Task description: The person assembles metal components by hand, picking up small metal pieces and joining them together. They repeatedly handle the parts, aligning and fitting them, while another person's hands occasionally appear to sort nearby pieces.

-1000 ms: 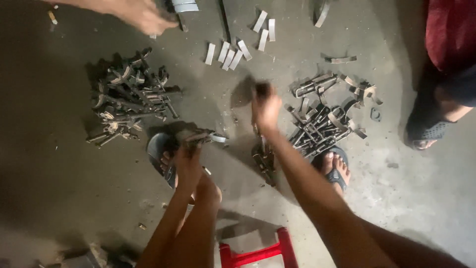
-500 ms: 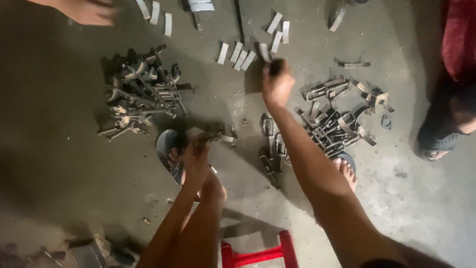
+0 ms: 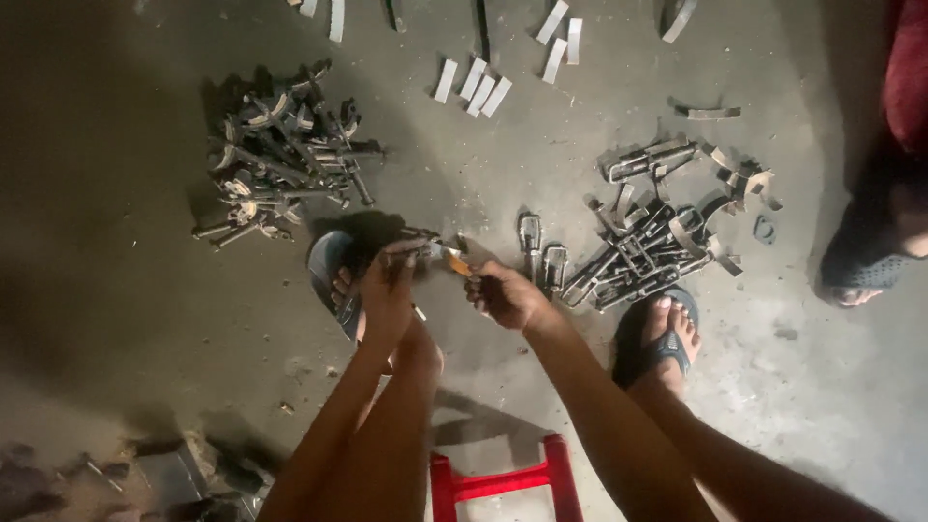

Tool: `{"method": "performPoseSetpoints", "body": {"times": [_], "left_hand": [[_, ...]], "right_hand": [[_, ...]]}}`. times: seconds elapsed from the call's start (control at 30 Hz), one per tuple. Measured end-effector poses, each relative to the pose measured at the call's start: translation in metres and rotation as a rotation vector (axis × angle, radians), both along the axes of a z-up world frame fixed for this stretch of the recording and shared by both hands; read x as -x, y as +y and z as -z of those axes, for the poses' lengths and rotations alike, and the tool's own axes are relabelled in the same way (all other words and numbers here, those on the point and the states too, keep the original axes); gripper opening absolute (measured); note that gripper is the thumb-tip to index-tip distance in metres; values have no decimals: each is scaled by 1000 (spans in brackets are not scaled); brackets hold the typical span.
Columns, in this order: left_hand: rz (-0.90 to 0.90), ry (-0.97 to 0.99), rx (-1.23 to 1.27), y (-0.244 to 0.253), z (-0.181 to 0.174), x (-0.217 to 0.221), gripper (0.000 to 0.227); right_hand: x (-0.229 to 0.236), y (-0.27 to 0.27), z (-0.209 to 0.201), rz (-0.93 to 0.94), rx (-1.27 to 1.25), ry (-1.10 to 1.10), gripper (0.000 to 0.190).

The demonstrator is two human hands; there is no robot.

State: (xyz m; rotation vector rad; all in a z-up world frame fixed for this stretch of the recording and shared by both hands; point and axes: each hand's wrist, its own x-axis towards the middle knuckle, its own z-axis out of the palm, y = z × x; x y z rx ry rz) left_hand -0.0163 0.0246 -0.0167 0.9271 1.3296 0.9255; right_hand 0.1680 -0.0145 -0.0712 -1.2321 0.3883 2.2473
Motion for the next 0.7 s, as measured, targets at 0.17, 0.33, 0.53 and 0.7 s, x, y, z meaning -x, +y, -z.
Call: {"method": "performPoseSetpoints", "body": {"times": [0.17, 0.33, 0.53, 0.7], "left_hand": [[-23, -6, 19, -1, -4, -4, 14], [16, 90, 16, -2, 1, -5, 19], [27, 235, 81, 3, -12, -14, 22], [28, 155, 94, -6, 10, -3, 24]], "right_hand": [[5, 14, -12, 96, 54, 117, 18], [6, 48, -83, 113, 35, 132, 10], [20, 27, -16, 256, 12, 161, 15], [-4, 16, -27, 143, 49, -363, 26]]}}
